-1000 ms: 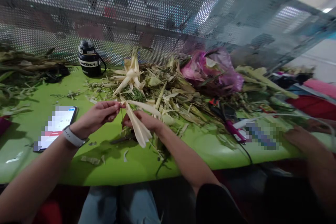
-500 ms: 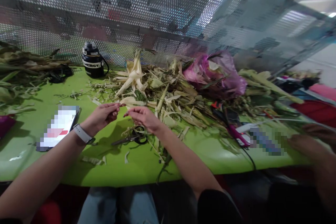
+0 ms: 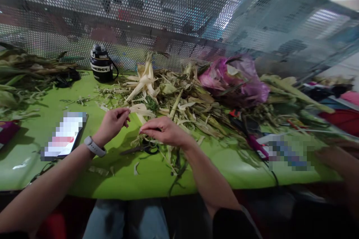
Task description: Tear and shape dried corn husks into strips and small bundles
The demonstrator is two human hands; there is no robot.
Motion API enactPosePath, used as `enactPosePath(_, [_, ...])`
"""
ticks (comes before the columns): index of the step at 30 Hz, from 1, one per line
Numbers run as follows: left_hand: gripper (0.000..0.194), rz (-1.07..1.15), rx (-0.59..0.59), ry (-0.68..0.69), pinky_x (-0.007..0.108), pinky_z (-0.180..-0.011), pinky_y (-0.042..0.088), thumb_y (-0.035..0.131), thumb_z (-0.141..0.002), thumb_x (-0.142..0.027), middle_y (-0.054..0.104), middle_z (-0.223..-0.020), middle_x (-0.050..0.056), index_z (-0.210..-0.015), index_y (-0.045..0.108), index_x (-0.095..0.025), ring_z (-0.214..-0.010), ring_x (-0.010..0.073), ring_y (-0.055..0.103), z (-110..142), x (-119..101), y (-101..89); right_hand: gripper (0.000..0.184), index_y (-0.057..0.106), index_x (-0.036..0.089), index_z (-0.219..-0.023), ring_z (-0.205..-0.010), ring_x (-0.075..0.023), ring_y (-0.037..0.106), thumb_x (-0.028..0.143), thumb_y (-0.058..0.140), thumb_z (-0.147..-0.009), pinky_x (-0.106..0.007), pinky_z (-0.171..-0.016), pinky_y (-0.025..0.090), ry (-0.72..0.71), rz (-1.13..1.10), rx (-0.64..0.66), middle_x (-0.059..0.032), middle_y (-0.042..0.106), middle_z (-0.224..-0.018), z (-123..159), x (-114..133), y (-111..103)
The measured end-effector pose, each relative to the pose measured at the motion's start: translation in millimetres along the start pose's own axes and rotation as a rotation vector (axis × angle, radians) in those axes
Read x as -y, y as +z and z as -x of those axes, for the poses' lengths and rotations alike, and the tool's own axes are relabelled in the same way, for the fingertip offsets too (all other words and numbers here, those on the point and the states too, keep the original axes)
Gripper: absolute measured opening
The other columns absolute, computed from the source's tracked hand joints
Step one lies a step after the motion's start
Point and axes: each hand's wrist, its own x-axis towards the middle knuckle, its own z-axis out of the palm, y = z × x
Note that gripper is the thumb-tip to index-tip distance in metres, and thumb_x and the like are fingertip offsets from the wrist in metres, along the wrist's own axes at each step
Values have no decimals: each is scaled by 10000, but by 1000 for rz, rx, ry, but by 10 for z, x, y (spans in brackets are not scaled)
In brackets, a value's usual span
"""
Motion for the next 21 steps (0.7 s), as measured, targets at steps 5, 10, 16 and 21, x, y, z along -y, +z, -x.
enactPosePath(5, [272,-520,172,406,280,-633,467,432,-910,-227,672,-833,92,-955,686,-142,-665,163,590,50,-29,-60,168,743,178,-918,-740,-131,656,269,606,-882,-237,-661,500,-59,100,-289,-33,737,-838,51,-32,-192])
enactPosePath(10, [363,-556,418,498,291,-667,472,429,-882,-146,659,-951,116,-1155,669,-156,-667,164,583,127,-101,-115,193,730,185,-900,-771,-148,640,309,582,-901,-270,-721,489,-75,278,-464,-47,716,-844,49,-149,-326])
enactPosePath(16, [212,-159,570,235,231,-658,452,672,-738,-144,681,-786,74,-897,778,-234,-661,170,592,184,-423,-218,233,740,218,-852,-746,-182,552,395,593,-889,-316,-723,439,1,337,-463,-51,612,-728,22,-172,-327])
enactPosePath(21, [69,217,901,-174,221,-491,387,736,-740,-231,613,-603,43,-678,738,-202,-482,119,482,293,-585,-232,257,727,227,-880,-789,-186,522,443,588,-885,-330,-763,439,25,140,-435,-54,603,-792,-21,-147,-197])
